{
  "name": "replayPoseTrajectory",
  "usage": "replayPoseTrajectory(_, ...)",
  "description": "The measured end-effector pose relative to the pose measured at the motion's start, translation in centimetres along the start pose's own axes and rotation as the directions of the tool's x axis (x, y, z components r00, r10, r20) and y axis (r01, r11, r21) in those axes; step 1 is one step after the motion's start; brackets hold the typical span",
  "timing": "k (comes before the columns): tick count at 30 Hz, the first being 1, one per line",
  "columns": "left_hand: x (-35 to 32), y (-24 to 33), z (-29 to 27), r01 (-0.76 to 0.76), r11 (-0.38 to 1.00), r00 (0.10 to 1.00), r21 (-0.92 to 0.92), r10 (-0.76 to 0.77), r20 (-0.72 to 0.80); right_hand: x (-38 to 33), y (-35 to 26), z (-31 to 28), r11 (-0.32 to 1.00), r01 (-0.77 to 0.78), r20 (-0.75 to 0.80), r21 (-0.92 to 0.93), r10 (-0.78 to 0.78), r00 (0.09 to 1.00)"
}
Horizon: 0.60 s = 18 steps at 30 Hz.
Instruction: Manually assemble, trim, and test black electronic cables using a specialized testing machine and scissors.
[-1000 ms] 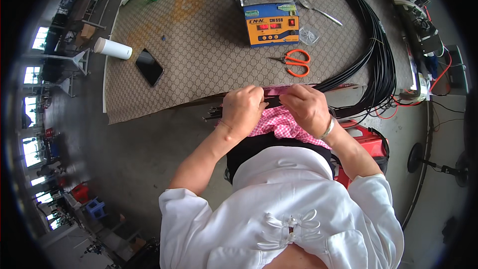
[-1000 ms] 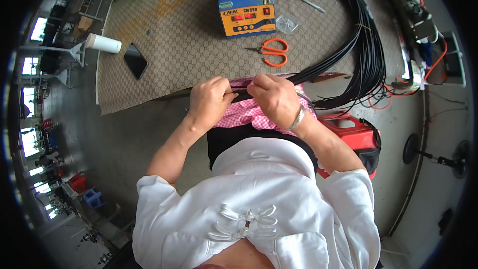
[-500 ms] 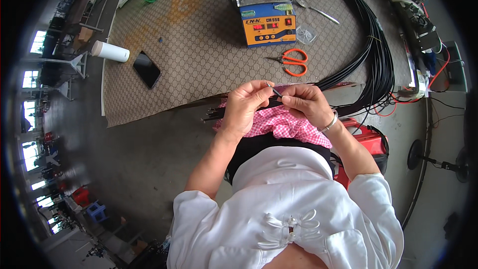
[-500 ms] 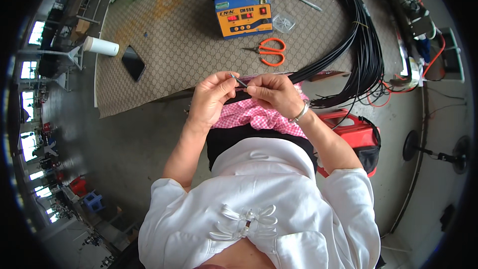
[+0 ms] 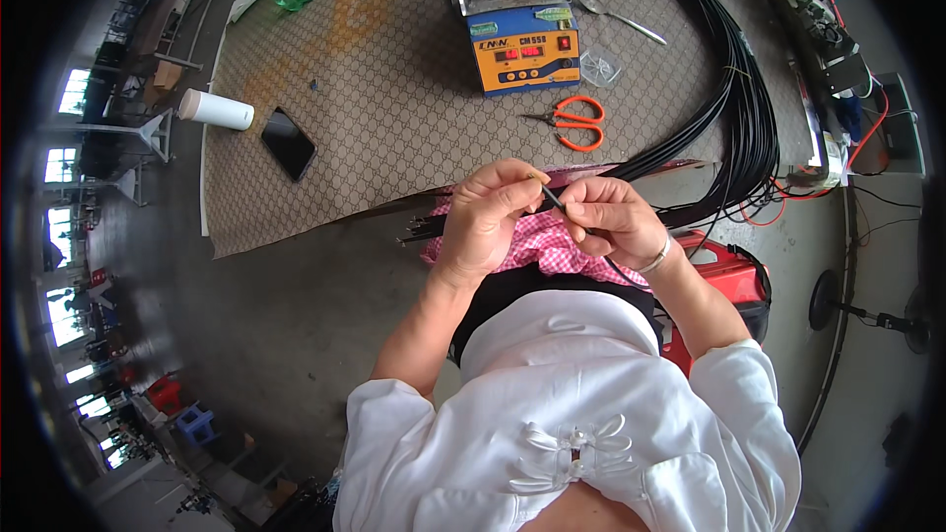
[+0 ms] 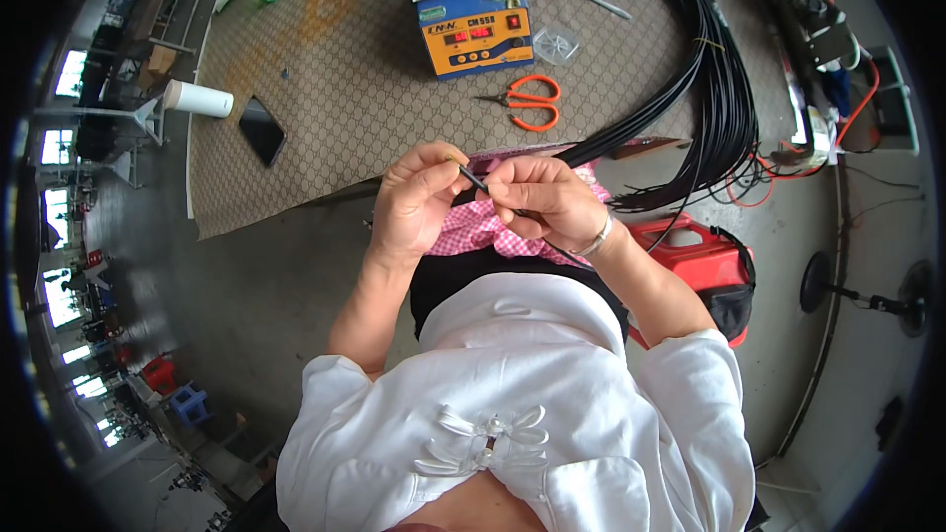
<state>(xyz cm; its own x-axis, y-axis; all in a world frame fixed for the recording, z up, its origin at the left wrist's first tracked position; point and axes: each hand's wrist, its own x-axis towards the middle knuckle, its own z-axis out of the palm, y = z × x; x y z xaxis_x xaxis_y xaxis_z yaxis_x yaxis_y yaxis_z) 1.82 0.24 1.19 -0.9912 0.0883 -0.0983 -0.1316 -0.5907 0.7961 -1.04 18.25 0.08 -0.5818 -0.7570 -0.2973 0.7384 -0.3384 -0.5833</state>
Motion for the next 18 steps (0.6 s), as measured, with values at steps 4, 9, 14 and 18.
replayPoseTrajectory(4,0.7,0.3,0.8,-0.061,0.997,0.994,0.041,0.057,0.094,0.3,-0.2,-0.9,0.98,-0.159,0.241,0.123,0.126,0.962)
replayPoseTrajectory(9,1.0,-0.4,0.0,-0.05,0.989,0.999,0.138,0.05,0.004,-0.1,-0.8,-0.6,0.988,-0.052,-0.008,-0.147,0.052,0.999)
replayPoseTrajectory(14,1.9,-1.1,0.0,0.152,0.888,0.982,-0.435,-0.185,-0.035,0.5,-1.2,-0.3,0.999,0.027,-0.015,-0.045,-0.028,0.999)
replayPoseTrajectory(18,1.3,-0.5,-0.2,0.146,0.965,0.988,-0.217,-0.155,-0.026,0.3,-1.1,-0.8,0.999,0.034,-0.029,-0.038,-0.035,0.999)
